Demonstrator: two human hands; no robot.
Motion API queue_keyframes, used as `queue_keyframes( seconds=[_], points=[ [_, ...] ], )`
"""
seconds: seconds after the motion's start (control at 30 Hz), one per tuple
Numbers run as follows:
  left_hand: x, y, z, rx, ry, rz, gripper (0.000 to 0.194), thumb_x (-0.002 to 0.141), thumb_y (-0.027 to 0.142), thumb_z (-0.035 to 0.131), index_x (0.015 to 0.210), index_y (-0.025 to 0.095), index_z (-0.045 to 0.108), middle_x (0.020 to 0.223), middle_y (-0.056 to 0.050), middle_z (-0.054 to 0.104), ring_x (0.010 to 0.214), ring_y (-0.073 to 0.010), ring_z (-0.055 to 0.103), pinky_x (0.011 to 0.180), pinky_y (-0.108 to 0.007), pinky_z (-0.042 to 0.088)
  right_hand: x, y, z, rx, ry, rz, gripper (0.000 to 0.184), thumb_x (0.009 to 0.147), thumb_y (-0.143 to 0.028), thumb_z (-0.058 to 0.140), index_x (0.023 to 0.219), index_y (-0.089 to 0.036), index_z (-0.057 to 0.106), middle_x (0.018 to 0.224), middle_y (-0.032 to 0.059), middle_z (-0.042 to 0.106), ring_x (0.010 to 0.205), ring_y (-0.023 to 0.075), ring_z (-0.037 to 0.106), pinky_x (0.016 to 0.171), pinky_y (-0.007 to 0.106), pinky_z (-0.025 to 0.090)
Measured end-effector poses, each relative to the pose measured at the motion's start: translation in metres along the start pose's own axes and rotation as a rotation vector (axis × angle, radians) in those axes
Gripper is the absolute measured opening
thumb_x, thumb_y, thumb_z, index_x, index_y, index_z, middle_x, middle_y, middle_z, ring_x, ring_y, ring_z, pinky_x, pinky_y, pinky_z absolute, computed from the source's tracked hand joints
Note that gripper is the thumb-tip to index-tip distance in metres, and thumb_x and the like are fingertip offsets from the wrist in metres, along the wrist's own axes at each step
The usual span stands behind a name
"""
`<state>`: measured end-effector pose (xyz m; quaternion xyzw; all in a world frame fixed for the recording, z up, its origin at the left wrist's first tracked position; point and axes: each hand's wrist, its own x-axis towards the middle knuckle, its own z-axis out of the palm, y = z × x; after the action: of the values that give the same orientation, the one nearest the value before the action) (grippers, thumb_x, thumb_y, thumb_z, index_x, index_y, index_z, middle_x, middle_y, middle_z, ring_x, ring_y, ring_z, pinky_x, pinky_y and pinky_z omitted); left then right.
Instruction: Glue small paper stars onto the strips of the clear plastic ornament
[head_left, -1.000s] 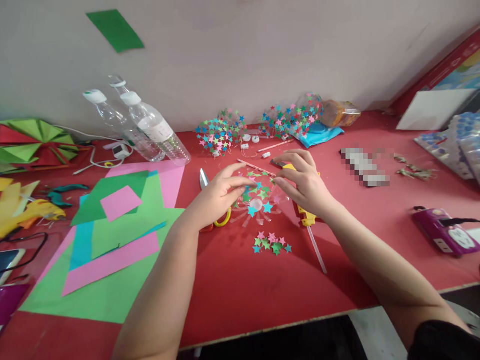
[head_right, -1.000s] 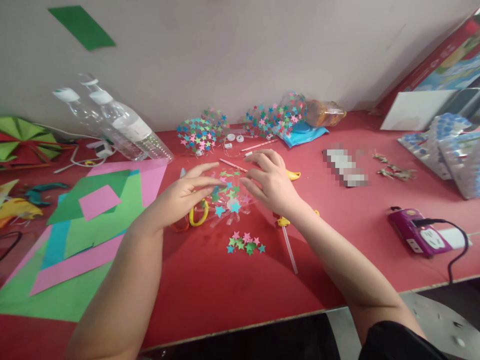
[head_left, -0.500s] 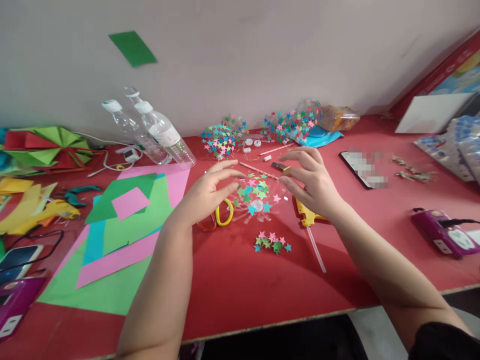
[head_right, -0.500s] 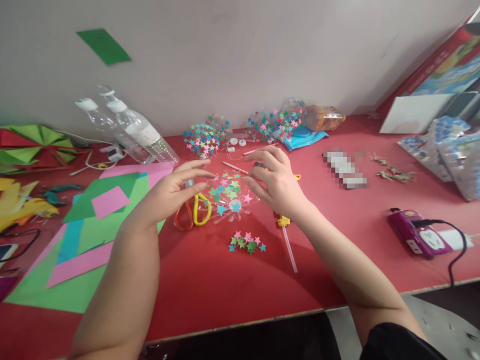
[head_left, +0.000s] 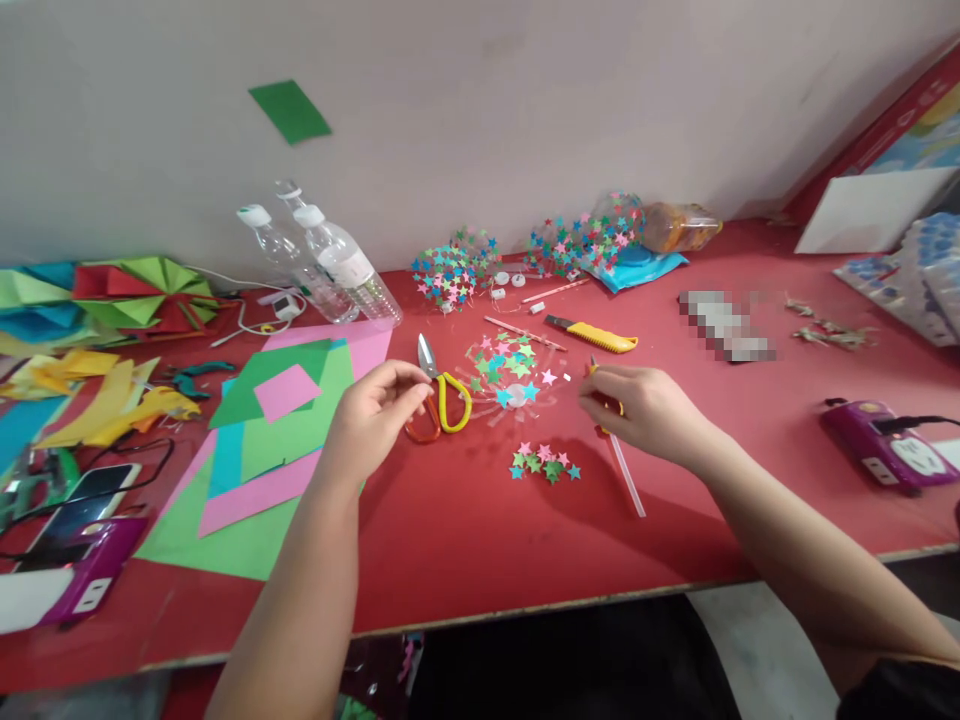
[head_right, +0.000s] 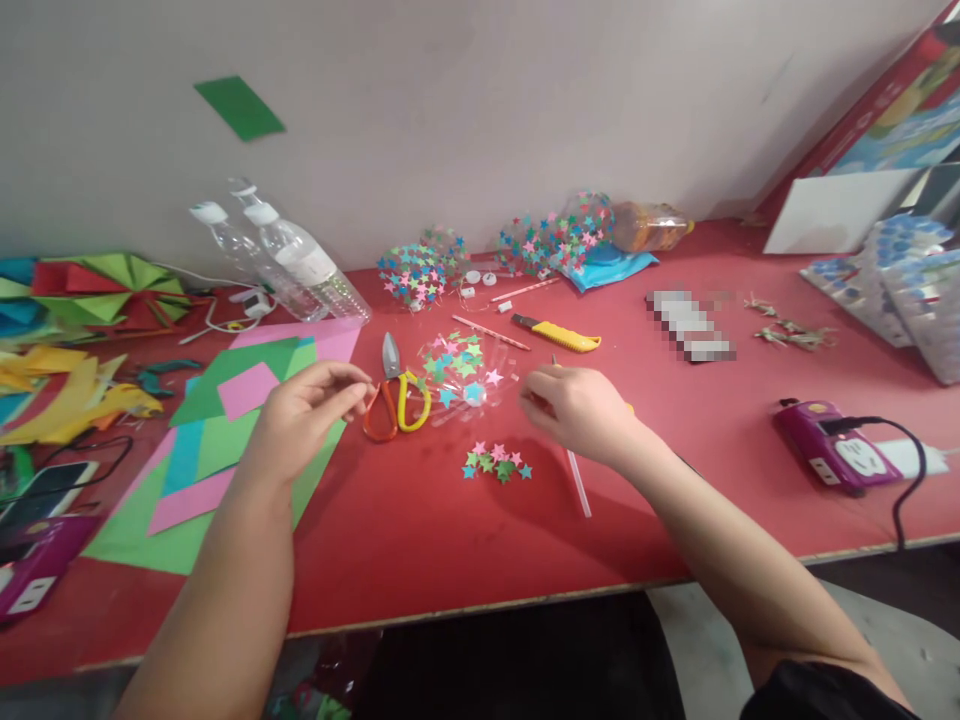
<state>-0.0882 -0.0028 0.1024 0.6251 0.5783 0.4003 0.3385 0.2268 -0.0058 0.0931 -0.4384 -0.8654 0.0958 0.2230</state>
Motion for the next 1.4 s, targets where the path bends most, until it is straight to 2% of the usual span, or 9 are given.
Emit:
queue_keyframes(
  seconds=[0.1, 0.23, 0.3, 0.43, 0.53, 0.67, 0.9, 1.2, 1.4],
  points=[
    [-0.007, -0.008, 0.002, -0.099, -0.191, -0.163, 0.024, 0.078, 0.036, 0.068, 0.088, 0.019, 0.056, 0.069, -0.001, 0.068, 0.055, -0.0144, 0.063, 0.050, -0.023, 0.046, -0.008, -0.007, 0.011, -0.045, -0.207, 0.098, 0.010, 0.087, -0.026, 0.053, 0.082, -0.021, 0.060, 0.063, -0.0011, 0.061, 0.051, 0.0113, 0.048, 0.052, 0.025, 0.028],
    [-0.013, -0.021, 0.018, -0.309, -0.193, -0.336, 0.041, 0.077, 0.048, 0.070, 0.093, 0.019, 0.047, 0.073, -0.003, 0.071, 0.051, -0.0146, 0.066, 0.047, -0.021, 0.045, -0.005, -0.012, 0.023, -0.008, -0.160, 0.254, 0.009, 0.088, -0.026, 0.051, 0.081, -0.021, 0.054, 0.064, -0.0006, 0.061, 0.053, 0.0129, 0.053, 0.052, 0.026, 0.029],
    [-0.015, -0.024, 0.028, -0.428, -0.248, -0.387, 0.044, 0.079, 0.049, 0.069, 0.101, 0.019, 0.046, 0.082, -0.006, 0.074, 0.060, -0.0168, 0.070, 0.054, -0.024, 0.051, -0.002, -0.011, 0.024, 0.109, -0.097, 0.324, 0.008, 0.089, -0.029, 0.052, 0.089, -0.021, 0.051, 0.069, -0.0008, 0.064, 0.055, 0.0129, 0.058, 0.054, 0.025, 0.036],
    [-0.019, -0.021, 0.046, -0.693, -0.405, -0.487, 0.043, 0.088, 0.050, 0.060, 0.114, 0.020, 0.045, 0.097, -0.014, 0.075, 0.081, -0.0233, 0.075, 0.075, -0.034, 0.056, 0.002, -0.014, 0.023, 0.585, -0.046, 0.465, 0.033, 0.089, -0.046, 0.054, 0.112, -0.024, 0.044, 0.072, -0.0034, 0.067, 0.051, 0.0131, 0.063, 0.054, 0.026, 0.048],
    [-0.019, -0.016, 0.059, -0.843, -0.466, -0.523, 0.042, 0.093, 0.053, 0.050, 0.119, 0.021, 0.047, 0.110, -0.016, 0.073, 0.100, -0.0259, 0.072, 0.092, -0.040, 0.053, 0.004, -0.018, 0.029, 0.686, -0.072, 0.463, 0.033, 0.091, -0.047, 0.051, 0.115, -0.025, 0.050, 0.064, -0.0040, 0.066, 0.051, 0.0138, 0.065, 0.054, 0.026, 0.052],
    [-0.014, -0.015, 0.073, -0.932, -0.429, -0.551, 0.031, 0.094, 0.048, 0.052, 0.106, 0.019, 0.053, 0.110, -0.016, 0.072, 0.101, -0.0232, 0.071, 0.100, -0.040, 0.050, 0.007, -0.019, 0.045, 0.600, -0.045, 0.417, 0.025, 0.089, -0.037, 0.054, 0.109, -0.022, 0.053, 0.070, -0.0010, 0.070, 0.058, 0.0138, 0.067, 0.058, 0.027, 0.052],
    [-0.003, -0.014, 0.090, -1.052, -0.318, -0.655, 0.038, 0.100, 0.040, 0.039, 0.090, 0.013, 0.063, 0.093, -0.016, 0.075, 0.097, -0.0203, 0.072, 0.104, -0.033, 0.047, 0.017, -0.008, 0.058, 0.549, 0.011, 0.376, 0.015, 0.088, -0.034, 0.053, 0.098, -0.022, 0.052, 0.081, 0.0016, 0.073, 0.072, 0.0156, 0.069, 0.061, 0.026, 0.051],
    [0.012, -0.009, 0.103, -1.122, -0.190, -0.645, 0.031, 0.097, 0.031, 0.047, 0.077, 0.014, 0.062, 0.083, -0.012, 0.074, 0.093, -0.0191, 0.073, 0.101, -0.033, 0.050, 0.042, 0.012, 0.062, 0.538, 0.068, 0.338, 0.027, 0.089, -0.032, 0.052, 0.114, -0.021, 0.051, 0.083, 0.0023, 0.072, 0.072, 0.0154, 0.067, 0.064, 0.026, 0.050],
    [0.012, -0.011, 0.102, -1.132, -0.184, -0.653, 0.025, 0.093, 0.030, 0.053, 0.077, 0.013, 0.063, 0.089, -0.014, 0.074, 0.096, -0.0204, 0.072, 0.102, -0.034, 0.048, 0.044, 0.011, 0.058, 0.534, 0.097, 0.337, 0.037, 0.089, -0.033, 0.054, 0.123, -0.021, 0.047, 0.085, 0.0022, 0.070, 0.073, 0.0157, 0.066, 0.066, 0.027, 0.049]
  ],
)
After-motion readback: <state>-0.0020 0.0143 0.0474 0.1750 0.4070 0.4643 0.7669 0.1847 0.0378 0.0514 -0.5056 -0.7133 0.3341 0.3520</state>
